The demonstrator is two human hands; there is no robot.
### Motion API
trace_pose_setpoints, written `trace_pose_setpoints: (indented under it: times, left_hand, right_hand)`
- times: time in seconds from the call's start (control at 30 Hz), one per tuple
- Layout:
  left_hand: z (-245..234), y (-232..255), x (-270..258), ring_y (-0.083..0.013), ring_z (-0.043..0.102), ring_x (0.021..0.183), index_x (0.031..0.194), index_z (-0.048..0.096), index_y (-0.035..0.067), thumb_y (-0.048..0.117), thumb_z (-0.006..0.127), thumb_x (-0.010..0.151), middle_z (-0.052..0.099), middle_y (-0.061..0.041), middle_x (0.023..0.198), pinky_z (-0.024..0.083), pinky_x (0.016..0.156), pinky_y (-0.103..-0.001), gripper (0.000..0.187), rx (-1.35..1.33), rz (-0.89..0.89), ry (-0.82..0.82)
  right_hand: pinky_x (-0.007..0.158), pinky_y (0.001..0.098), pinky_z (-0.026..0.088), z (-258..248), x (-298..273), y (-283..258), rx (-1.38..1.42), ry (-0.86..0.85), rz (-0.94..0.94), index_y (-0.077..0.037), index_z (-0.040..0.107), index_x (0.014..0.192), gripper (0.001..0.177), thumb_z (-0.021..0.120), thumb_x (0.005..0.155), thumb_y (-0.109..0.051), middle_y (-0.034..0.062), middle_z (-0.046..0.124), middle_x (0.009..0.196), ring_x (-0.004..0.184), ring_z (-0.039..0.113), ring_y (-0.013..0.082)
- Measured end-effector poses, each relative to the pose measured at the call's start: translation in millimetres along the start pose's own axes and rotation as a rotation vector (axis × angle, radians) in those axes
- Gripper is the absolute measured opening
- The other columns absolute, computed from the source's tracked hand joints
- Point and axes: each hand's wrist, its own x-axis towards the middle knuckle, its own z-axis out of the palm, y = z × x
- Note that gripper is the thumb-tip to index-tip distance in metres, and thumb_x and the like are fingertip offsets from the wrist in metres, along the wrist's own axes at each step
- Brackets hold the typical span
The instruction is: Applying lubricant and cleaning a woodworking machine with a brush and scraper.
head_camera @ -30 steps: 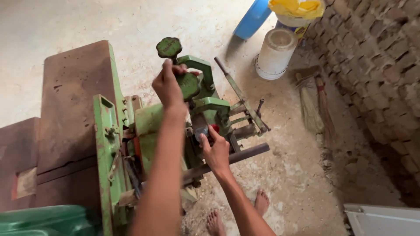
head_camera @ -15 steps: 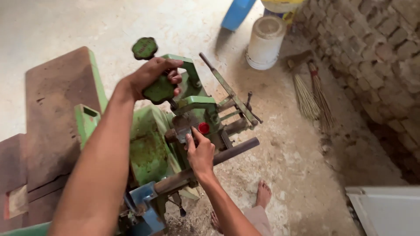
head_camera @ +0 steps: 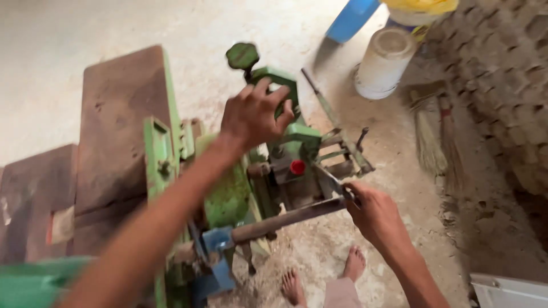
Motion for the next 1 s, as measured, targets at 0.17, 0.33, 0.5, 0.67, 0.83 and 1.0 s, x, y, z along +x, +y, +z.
trace_pose_setpoints:
  times: [0.17, 0.33, 0.5, 0.67, 0.83, 1.0]
  left_hand:
    - [-9, -6, 13, -0.0249, 0.059, 0.061, 0.109, 0.068, 0.009, 0.042, 0.046, 0.100, 0.061, -0.012, 0.085, 0.051, 0.044, -0.042, 0.041, -0.032, 0.013, -0.393]
    - [7, -12, 4, -0.0208, 0.058, 0.071, 0.109, 0.068, 0.015, 0.048, 0.053, 0.091, 0.062, -0.010, 0.095, 0.048, 0.046, -0.040, 0.041, 0.055, 0.172, 0.025]
    - [1, -8, 13, -0.0268, 0.067, 0.077, 0.129, 0.063, 0.019, 0.053, 0.051, 0.093, 0.063, -0.014, 0.101, 0.057, 0.048, -0.045, 0.051, -0.073, 0.073, -0.250]
    - [6, -11, 16, -0.0234, 0.065, 0.076, 0.130, 0.062, 0.022, 0.053, 0.052, 0.091, 0.065, -0.012, 0.104, 0.056, 0.047, -0.040, 0.050, -0.075, 0.086, -0.237]
    - [4, -6, 12, -0.0206, 0.063, 0.073, 0.133, 0.061, 0.019, 0.051, 0.052, 0.091, 0.063, -0.013, 0.101, 0.056, 0.044, -0.036, 0.053, -0.118, 0.020, -0.358]
    - [2, -3, 19, -0.0216, 0.062, 0.072, 0.132, 0.063, 0.017, 0.050, 0.054, 0.093, 0.064, -0.012, 0.096, 0.054, 0.043, -0.036, 0.052, -0.099, -0.023, -0.366]
  right_hand:
    - [0.072, 0.0370, 0.060, 66, 4, -45, -0.088, -0.091, -0.398, -0.020, 0.065, 0.139, 0.052, 0.062, 0.091, 0.001, 0.0171, 0.069, 0.108, 0.085, 0.070, 0.0289]
    - [0.056, 0.0350, 0.057, 109, 21, -108, -0.579, -0.037, -0.868, -0.003, 0.060, 0.142, 0.078, 0.074, 0.066, -0.005, 0.0192, 0.061, 0.104, 0.089, 0.064, 0.0325]
    - [0.060, 0.0317, 0.057, 229, 90, -94, -0.751, 0.185, -0.794, -0.005, 0.069, 0.120, 0.037, 0.074, 0.084, -0.010, 0.0093, 0.065, 0.103, 0.079, 0.067, 0.0202]
    - [0.070, 0.0316, 0.059, 180, 93, -157, -0.895, -0.025, -0.847, -0.007, 0.076, 0.104, 0.016, 0.072, 0.090, -0.014, 0.0104, 0.070, 0.106, 0.097, 0.068, 0.0206]
    - [0.061, 0.0299, 0.060, 151, 63, -135, -0.822, -0.064, -0.980, -0.005, 0.074, 0.102, 0.030, 0.077, 0.074, -0.014, 0.0057, 0.071, 0.093, 0.084, 0.069, 0.0186]
    - [0.066, 0.0282, 0.057, 218, 93, -149, -0.803, 0.265, -1.034, -0.009, 0.073, 0.104, 0.012, 0.072, 0.092, -0.005, 0.0035, 0.070, 0.104, 0.088, 0.068, 0.0159]
